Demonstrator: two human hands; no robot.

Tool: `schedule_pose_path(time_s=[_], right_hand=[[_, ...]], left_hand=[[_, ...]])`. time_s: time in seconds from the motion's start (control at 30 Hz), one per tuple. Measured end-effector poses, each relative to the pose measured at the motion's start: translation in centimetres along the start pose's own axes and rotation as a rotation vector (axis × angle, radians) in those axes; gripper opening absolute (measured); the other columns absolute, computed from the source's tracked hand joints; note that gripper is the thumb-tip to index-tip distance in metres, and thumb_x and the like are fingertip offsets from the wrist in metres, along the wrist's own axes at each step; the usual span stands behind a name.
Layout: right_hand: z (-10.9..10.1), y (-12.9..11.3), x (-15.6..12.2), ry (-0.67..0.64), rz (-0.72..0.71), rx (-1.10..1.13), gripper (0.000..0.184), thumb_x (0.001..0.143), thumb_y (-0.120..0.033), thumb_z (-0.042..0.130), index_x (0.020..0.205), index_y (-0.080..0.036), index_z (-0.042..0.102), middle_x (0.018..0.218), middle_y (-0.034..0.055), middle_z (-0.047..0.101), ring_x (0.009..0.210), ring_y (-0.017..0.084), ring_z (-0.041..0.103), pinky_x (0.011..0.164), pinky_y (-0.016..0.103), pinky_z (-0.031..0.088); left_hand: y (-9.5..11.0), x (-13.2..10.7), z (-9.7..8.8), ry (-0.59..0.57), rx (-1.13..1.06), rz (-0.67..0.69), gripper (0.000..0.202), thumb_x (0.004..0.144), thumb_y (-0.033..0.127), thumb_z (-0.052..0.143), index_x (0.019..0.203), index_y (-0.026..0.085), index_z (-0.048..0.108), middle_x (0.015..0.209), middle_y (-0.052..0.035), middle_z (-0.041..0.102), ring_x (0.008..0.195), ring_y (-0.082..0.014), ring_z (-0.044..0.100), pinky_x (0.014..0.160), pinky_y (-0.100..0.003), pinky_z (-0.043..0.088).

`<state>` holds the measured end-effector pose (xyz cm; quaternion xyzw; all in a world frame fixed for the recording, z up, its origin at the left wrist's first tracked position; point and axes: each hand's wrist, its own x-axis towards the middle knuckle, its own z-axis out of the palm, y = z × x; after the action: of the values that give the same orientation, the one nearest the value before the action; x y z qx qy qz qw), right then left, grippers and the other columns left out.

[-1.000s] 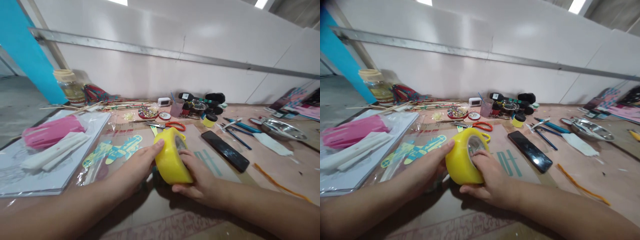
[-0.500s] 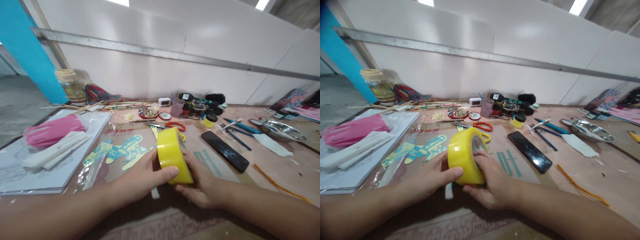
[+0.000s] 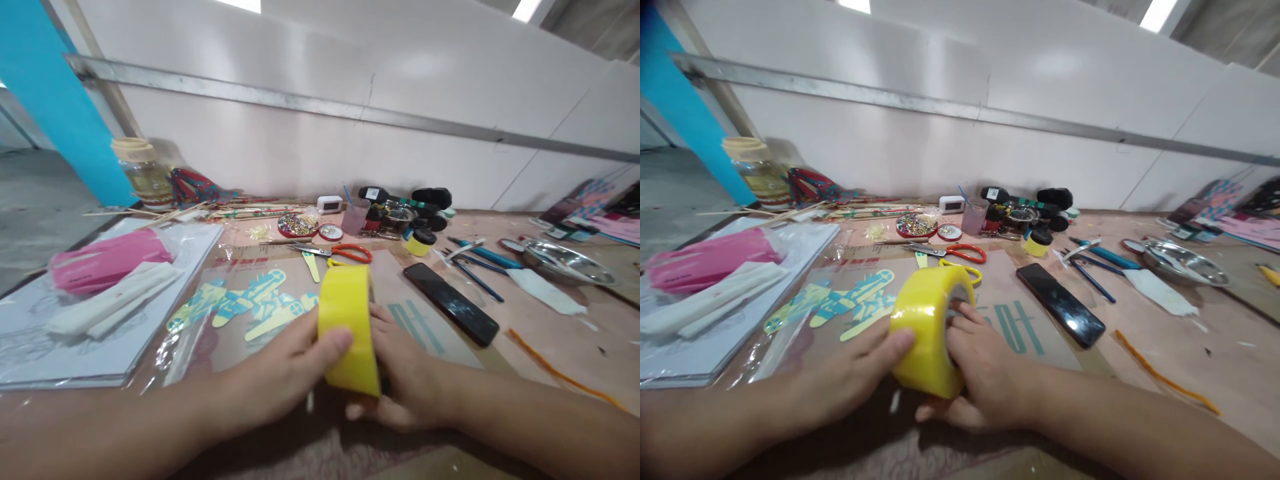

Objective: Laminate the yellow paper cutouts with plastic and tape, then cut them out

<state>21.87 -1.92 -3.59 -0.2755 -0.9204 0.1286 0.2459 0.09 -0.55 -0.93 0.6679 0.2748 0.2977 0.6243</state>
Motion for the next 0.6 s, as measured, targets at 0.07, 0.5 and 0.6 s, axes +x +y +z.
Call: schedule_pose_path(time_s=[0.07, 0.5, 0.6], right_hand=[[0.2, 0.3, -0.2, 0.021, -0.031, 0.005, 0.036, 0.087, -0.044, 0.065, 0.113, -0.021, 0.055, 0.111, 0.0138, 0.07, 0.105, 0.032, 0.065, 0.11, 0.057, 0.039], [0.1, 0.0, 0.5, 0.034, -0.011, -0.022, 0.032, 0.086, -0.022, 0.061, 0.117, -0.017, 0.053, 0.096, 0.0123, 0.07, 0.113, 0.033, 0.063, 0.112, 0.057, 0.041], [0.1, 0.1, 0.4, -0.006, 0.014, -0.023, 0.033, 0.083, -0.02, 0.062, 0.116, -0.018, 0.056, 0.104, 0.0144, 0.071, 0.114, 0.033, 0.063, 0.114, 0.056, 0.038]], left_hand=[[-0.2, -0.2, 0.1, -0.042, 0.13, 0.076, 0.043, 0.09, 0.043, 0.064, 0.127, 0.022, 0.062, 0.122, -0.0069, 0.073, 0.109, -0.0258, 0.068, 0.095, -0.037, 0.057], [-0.8, 1.0, -0.5, 0.175, -0.172, -0.067, 0.047, 0.096, 0.057, 0.051, 0.107, 0.019, 0.075, 0.111, -0.0065, 0.077, 0.111, -0.0288, 0.069, 0.102, -0.042, 0.054], [-1.0, 1.5, -0.4, 0.268, -0.321, -0.099, 0.046, 0.097, 0.056, 0.051, 0.112, 0.017, 0.071, 0.119, -0.0077, 0.074, 0.122, -0.0271, 0.063, 0.113, -0.041, 0.045]])
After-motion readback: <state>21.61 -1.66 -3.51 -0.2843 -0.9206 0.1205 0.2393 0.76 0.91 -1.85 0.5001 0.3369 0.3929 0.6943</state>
